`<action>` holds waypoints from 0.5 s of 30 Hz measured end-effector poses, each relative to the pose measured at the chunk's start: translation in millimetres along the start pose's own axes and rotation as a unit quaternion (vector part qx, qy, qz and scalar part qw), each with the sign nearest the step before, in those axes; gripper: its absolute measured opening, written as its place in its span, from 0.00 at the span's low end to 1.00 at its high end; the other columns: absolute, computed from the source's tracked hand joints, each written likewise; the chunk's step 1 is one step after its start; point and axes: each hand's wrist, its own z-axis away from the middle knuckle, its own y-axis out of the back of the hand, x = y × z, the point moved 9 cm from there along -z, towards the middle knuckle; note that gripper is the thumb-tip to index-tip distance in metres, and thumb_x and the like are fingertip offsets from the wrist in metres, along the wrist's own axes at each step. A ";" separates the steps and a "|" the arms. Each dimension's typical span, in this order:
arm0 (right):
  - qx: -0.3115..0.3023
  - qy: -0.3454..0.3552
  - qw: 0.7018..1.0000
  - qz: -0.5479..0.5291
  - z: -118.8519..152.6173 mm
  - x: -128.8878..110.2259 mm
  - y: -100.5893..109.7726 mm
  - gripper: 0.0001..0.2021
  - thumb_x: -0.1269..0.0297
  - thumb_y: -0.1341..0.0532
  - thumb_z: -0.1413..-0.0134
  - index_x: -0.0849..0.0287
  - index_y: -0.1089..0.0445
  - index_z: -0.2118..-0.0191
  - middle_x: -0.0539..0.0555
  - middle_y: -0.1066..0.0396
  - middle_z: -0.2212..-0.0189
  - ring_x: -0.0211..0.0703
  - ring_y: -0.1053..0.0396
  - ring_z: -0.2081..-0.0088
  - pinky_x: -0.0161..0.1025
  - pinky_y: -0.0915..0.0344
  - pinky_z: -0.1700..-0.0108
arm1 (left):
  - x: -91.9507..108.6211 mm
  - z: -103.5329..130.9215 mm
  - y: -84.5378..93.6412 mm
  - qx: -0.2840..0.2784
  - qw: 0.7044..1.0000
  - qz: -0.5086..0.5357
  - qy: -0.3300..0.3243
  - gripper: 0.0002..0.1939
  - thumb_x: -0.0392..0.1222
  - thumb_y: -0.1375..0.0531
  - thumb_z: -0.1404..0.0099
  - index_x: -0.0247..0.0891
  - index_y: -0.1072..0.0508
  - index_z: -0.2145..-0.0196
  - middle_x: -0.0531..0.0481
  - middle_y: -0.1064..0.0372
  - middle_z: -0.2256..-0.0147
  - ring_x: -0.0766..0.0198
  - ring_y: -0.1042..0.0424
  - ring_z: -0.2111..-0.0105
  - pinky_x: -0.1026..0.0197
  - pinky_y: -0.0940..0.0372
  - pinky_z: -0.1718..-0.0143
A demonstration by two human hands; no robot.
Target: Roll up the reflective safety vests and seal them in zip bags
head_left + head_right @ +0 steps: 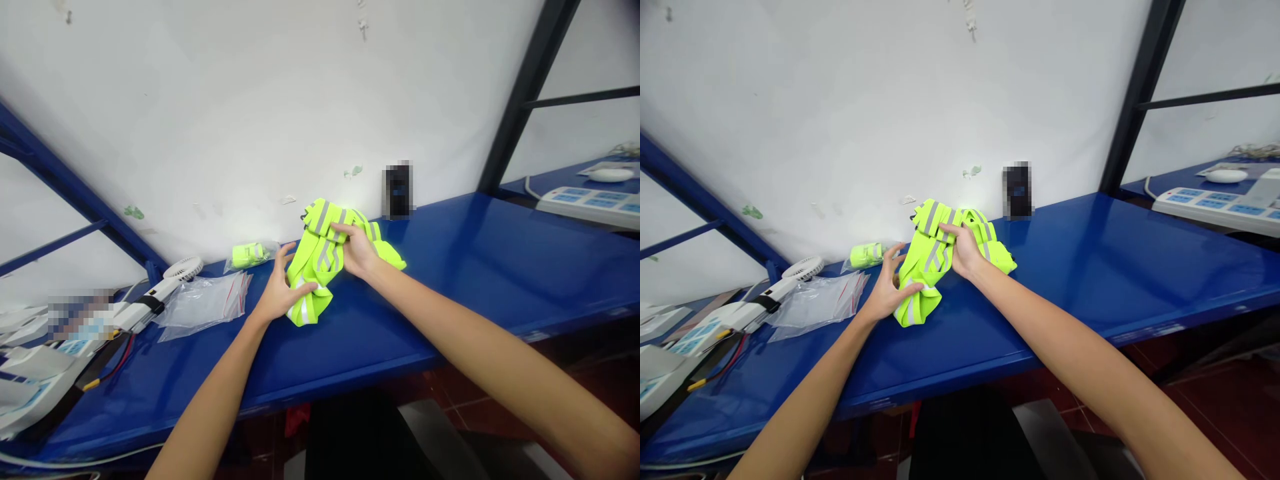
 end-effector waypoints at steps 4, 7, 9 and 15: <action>0.006 -0.078 0.997 -0.018 0.7 9.1 1.0 0.10 0.69 0.40 0.50 0.60 0.27 0.60 0.56 0.20 0.66 0.58 0.24 0.53 0.60 0.32 0.44 | 15.5 4.7 -17.9 -0.085 0.975 -0.193 -0.070 0.15 0.47 0.30 0.45 0.41 0.23 0.61 0.43 0.40 0.45 0.48 0.38 0.42 0.48 0.45 0.38; 0.004 -0.080 0.996 -0.023 -1.8 9.1 3.6 0.09 0.68 0.39 0.50 0.60 0.27 0.61 0.57 0.20 0.66 0.58 0.24 0.54 0.59 0.31 0.45 | 12.3 6.0 -25.7 -0.125 0.969 -0.206 -0.061 0.10 0.49 0.33 0.41 0.41 0.21 0.65 0.43 0.43 0.44 0.48 0.40 0.41 0.49 0.47 0.36; 0.017 -0.042 0.999 -0.023 -3.9 5.1 7.1 0.11 0.69 0.38 0.52 0.59 0.28 0.60 0.56 0.20 0.64 0.56 0.24 0.54 0.58 0.31 0.45 | 10.6 6.6 -28.4 -0.137 0.971 -0.186 -0.057 0.10 0.50 0.33 0.41 0.41 0.20 0.66 0.44 0.46 0.42 0.47 0.42 0.39 0.50 0.49 0.35; 0.085 0.072 0.994 0.001 2.5 -1.9 13.2 0.21 0.75 0.35 0.57 0.53 0.33 0.55 0.49 0.21 0.59 0.49 0.25 0.51 0.51 0.30 0.45 | 6.4 6.5 -28.6 -0.125 0.981 -0.145 -0.043 0.11 0.48 0.32 0.42 0.39 0.24 0.67 0.44 0.40 0.47 0.52 0.35 0.46 0.52 0.43 0.40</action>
